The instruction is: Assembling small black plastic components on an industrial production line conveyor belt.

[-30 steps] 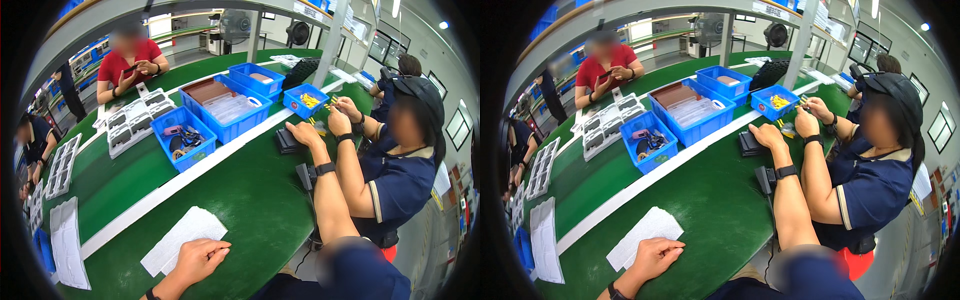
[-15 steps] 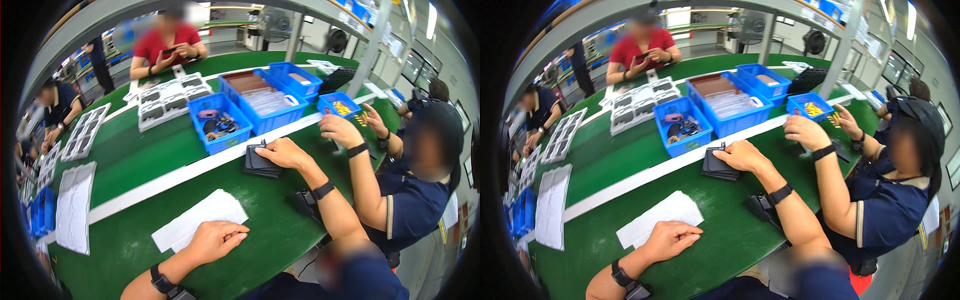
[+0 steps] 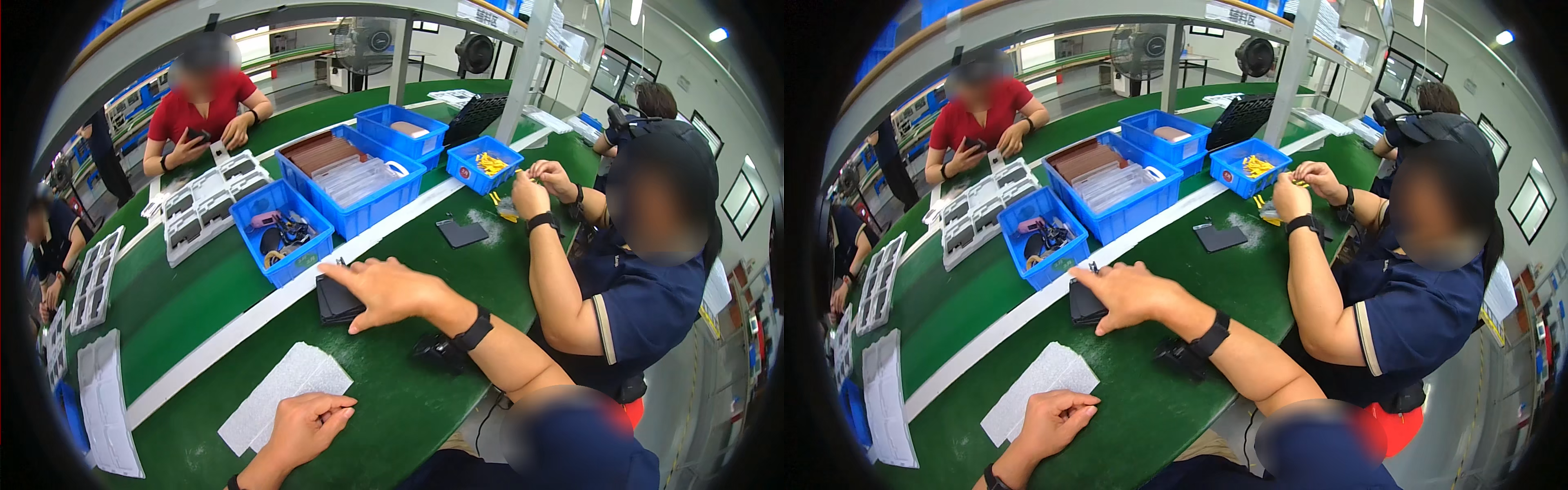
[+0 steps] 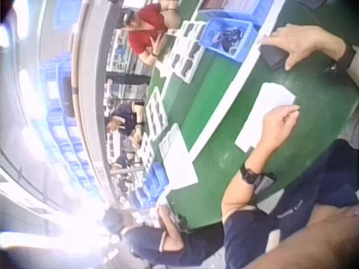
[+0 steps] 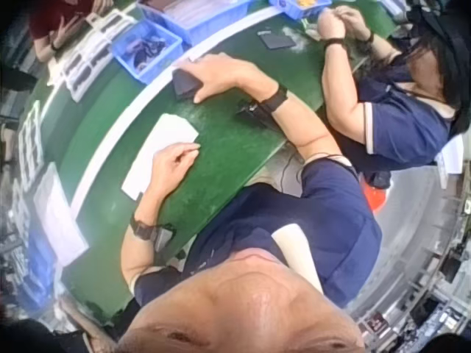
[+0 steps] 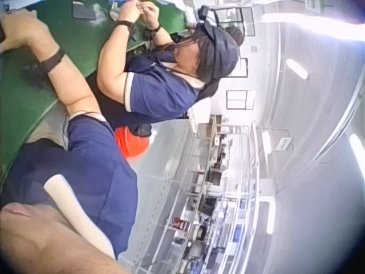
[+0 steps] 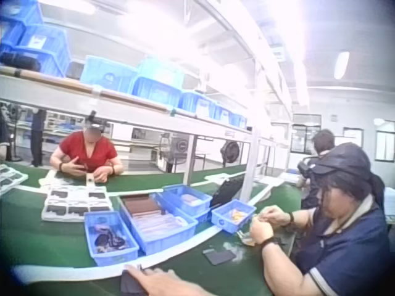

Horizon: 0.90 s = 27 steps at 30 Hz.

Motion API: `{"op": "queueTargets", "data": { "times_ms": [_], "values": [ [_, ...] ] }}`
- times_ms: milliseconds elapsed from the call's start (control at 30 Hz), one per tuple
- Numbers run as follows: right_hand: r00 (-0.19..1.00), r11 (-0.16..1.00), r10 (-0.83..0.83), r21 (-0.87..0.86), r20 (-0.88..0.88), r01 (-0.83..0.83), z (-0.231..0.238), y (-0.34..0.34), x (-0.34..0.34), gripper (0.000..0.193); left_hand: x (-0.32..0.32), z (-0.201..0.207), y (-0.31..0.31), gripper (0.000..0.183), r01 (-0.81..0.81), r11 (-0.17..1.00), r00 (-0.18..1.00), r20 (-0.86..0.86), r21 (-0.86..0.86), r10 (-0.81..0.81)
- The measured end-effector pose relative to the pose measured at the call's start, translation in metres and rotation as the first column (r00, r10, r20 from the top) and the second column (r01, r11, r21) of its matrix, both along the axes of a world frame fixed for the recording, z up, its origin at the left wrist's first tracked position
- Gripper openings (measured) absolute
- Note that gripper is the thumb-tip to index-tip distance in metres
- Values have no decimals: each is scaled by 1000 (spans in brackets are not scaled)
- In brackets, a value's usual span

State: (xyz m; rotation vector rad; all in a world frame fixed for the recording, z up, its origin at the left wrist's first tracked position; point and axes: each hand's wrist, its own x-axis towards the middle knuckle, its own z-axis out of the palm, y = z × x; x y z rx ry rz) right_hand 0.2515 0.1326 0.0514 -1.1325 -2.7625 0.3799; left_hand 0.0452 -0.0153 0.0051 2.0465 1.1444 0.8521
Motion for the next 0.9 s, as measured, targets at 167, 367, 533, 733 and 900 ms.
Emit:
{"op": "queueTargets", "data": {
  "times_ms": [167,367,533,733,900],
  "values": [
    [988,997,-31,75,148,20,-8,-7,-8,82,4,2,2,10,-5,1000,1000,-7,-13,5],
    [994,996,-6,91,113,-5,-13,-5,-12,80,-5,7,5,13,-290,952,925,227,-97,305],
    [992,996,-7,86,126,-4,-15,-9,-12,79,-1,13,34,44,-182,916,849,413,-357,330],
    [993,998,-6,55,117,0,-17,-5,-10,75,39,6,62,79,-205,863,714,532,-462,454],
    [995,998,16,64,102,-22,-11,-4,-9,73,54,4,69,84,-13,854,642,651,-520,406]
  ]
}}
